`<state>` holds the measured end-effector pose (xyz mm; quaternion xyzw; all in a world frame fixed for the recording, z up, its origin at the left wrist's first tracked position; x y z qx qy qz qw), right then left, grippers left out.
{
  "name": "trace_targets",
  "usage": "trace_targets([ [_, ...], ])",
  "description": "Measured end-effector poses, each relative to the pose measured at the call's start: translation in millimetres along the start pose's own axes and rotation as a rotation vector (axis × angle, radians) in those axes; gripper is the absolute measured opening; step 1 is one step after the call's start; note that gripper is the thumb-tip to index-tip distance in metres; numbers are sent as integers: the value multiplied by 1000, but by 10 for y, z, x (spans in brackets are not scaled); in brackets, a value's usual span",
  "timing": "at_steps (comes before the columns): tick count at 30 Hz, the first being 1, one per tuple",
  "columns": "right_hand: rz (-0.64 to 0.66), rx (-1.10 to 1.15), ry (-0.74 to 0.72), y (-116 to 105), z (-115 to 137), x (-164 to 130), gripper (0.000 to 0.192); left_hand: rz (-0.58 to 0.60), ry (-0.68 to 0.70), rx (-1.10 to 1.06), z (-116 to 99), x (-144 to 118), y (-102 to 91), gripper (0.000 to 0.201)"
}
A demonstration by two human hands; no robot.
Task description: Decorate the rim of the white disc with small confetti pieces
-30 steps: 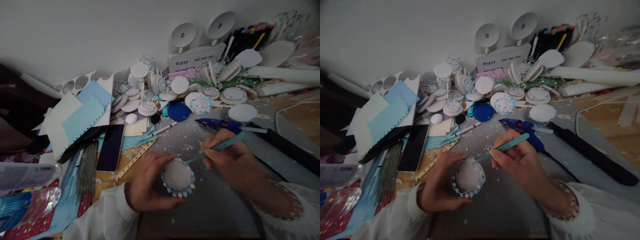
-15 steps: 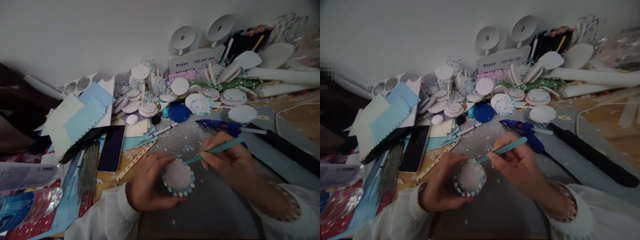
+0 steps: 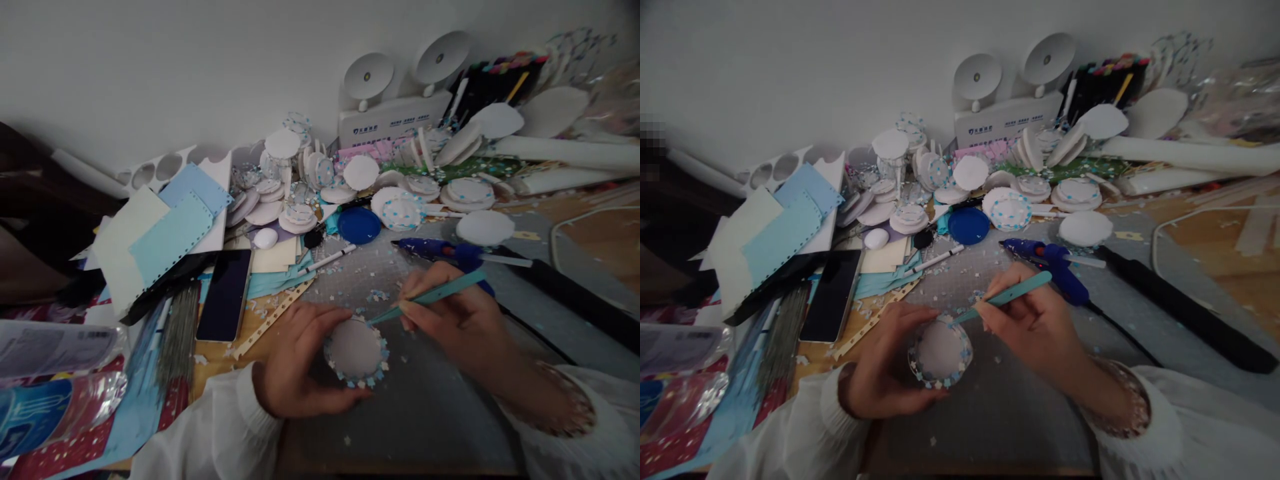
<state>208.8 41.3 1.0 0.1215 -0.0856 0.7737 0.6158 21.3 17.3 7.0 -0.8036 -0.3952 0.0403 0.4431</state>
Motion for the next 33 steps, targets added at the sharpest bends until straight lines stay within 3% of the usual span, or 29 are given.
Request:
trace_targets([
  [8, -12, 132, 209, -50, -235, -42, 14, -6, 13, -8, 14, -11, 10, 72],
  [17, 57, 224, 246, 13, -278, -26, 13, -25, 34, -1, -3, -18, 1, 74],
  [23, 5, 309, 263, 15, -268, -5, 13, -22, 41, -9, 11, -29, 7, 74],
  [33, 81, 283, 269, 28, -275, -59, 10, -26, 44, -8, 10, -20, 9, 75],
])
Point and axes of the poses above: each hand's wrist, its own x-axis towards the middle knuckle, its own y-axis out of the palm, z = x × y, the point moved 6 cm from there along x, towards the middle knuckle, and after that the axes turned 9 degrees about z, right-handed, at the moved point
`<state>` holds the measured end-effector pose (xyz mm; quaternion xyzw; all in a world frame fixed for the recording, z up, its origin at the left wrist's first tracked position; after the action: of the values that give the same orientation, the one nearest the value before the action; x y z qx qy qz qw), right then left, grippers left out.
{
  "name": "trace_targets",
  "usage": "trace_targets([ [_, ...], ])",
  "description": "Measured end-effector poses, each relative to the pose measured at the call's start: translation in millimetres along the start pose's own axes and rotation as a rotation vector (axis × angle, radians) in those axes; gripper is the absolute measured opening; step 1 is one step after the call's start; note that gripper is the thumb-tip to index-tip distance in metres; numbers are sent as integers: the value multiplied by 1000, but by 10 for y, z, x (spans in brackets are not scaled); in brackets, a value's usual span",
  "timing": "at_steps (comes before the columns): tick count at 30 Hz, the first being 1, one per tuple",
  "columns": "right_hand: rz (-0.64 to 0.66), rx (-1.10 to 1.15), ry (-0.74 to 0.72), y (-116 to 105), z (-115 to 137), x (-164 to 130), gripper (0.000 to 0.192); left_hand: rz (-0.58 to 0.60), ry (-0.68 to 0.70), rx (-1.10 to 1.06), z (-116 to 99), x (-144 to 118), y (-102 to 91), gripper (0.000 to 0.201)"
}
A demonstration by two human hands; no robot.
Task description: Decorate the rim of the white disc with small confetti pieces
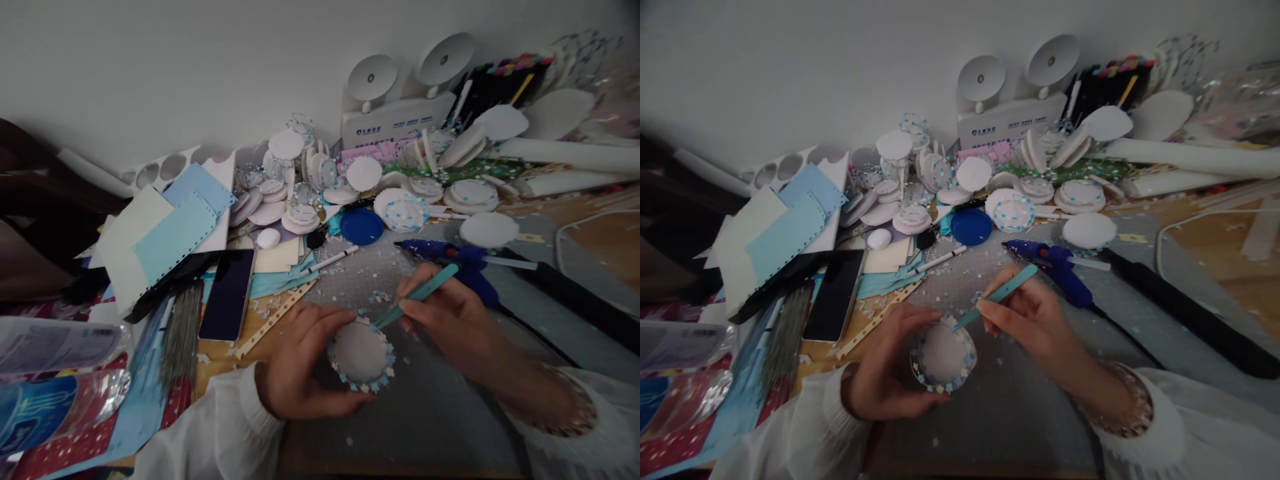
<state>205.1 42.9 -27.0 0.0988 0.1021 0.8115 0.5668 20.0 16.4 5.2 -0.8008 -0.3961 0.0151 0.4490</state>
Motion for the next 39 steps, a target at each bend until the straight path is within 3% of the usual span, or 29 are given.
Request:
trace_targets([
  [10, -102, 137, 43, 6, 28, 34, 17, 10, -6, 9, -5, 14, -3, 74],
  [17, -71, 42, 58, 9, 5, 5, 14, 13, -3, 4, 1, 3, 15, 76],
  [23, -107, 106, 53, 20, 47, 29, 19, 6, 6, 5, -18, 15, 2, 74],
  [27, -76, 4, 78, 16, 18, 2, 13, 5, 14, 13, -20, 18, -2, 74],
  [33, -242, -54, -20, -115, 72, -23, 16, 10, 17, -13, -20, 4, 6, 76],
  [39, -321, -217, -165, -132, 204, 9, 14, 117, -37, 52, -38, 62, 24, 74],
])
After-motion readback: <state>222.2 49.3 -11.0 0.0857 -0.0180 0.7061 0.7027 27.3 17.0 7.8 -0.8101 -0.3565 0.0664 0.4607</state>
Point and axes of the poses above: each hand's wrist, its own x-axis towards the middle knuckle, its own y-axis out of the palm, z = x × y, the point moved 6 cm from there along x, towards the middle knuckle, and after that the axes turned 9 degrees about z, right-handed, at the moved point
